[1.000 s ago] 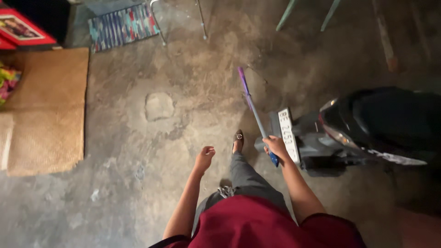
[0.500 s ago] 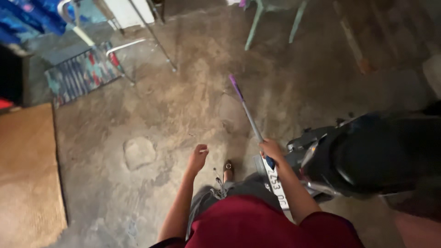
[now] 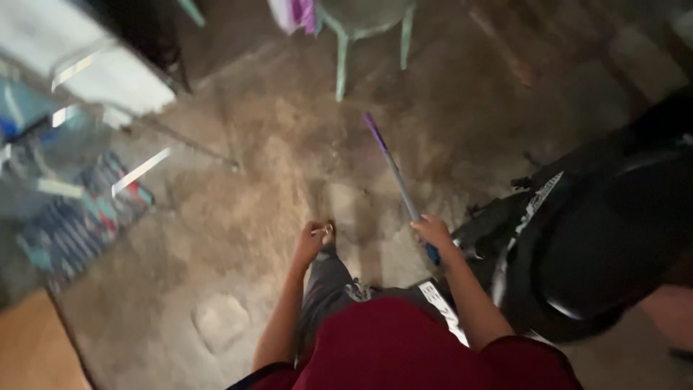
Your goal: The person sweeps the concrete floor of a room with a broom, moving around furniture and a motorcycle.
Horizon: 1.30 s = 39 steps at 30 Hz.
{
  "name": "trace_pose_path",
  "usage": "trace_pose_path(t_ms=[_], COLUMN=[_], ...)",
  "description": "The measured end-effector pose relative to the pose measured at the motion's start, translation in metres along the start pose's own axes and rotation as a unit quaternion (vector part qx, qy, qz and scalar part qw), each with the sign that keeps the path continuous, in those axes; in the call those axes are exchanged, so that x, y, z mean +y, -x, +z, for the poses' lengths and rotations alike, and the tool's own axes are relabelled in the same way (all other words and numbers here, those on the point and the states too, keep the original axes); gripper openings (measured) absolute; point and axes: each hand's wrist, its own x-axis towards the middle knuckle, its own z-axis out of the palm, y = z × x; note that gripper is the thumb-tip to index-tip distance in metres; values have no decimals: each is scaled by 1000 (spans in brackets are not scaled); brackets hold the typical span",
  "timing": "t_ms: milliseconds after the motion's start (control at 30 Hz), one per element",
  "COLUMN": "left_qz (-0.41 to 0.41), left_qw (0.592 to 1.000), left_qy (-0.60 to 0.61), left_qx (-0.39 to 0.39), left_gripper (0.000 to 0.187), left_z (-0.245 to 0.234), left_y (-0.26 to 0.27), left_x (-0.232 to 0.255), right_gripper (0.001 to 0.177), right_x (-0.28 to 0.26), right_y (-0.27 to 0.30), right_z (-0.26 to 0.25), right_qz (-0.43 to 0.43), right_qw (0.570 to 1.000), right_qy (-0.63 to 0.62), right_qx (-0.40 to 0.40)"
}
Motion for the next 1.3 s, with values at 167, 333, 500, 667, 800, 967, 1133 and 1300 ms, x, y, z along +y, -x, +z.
trace_pose_path(t_ms=[167,333,500,667,800,967,1133,1300], left_qz=[142,134,155,185,259,217,211,173], left_qw=[988,981,967,945,909,917,906,908], left_qy=[-32,-74,-98,-153,-210,-202,-243,-226], left_qx=[-52,-116,-177,-223,-250,-268,-276,-306], left_gripper=[31,33,37,40,45,47,52,53], left_z=[-29,-36,-6,54,122,232,349,451], left_y=[-101,-193,-269,-321,-359,-394,-424,-451], left_x=[66,126,175,211,249,313,381,429], right_gripper=[32,25,41,43,47,49,66,70], right_x=[-51,-81,-85,-75,-66,-60,-55,-39], right_y=[-42,-79,-100,-126,-160,-210,-256,-291], right_z=[2,1,-4,-29,-83,-190,-317,-409], right_qz=[15,-185,46,112,109,118,159,175], right_qw=[997,948,962,949,941,943,941,930], right_qy=[31,186,-180,-174,-202,-117,-117,-183], right_qx=[68,182,201,240,248,287,275,266])
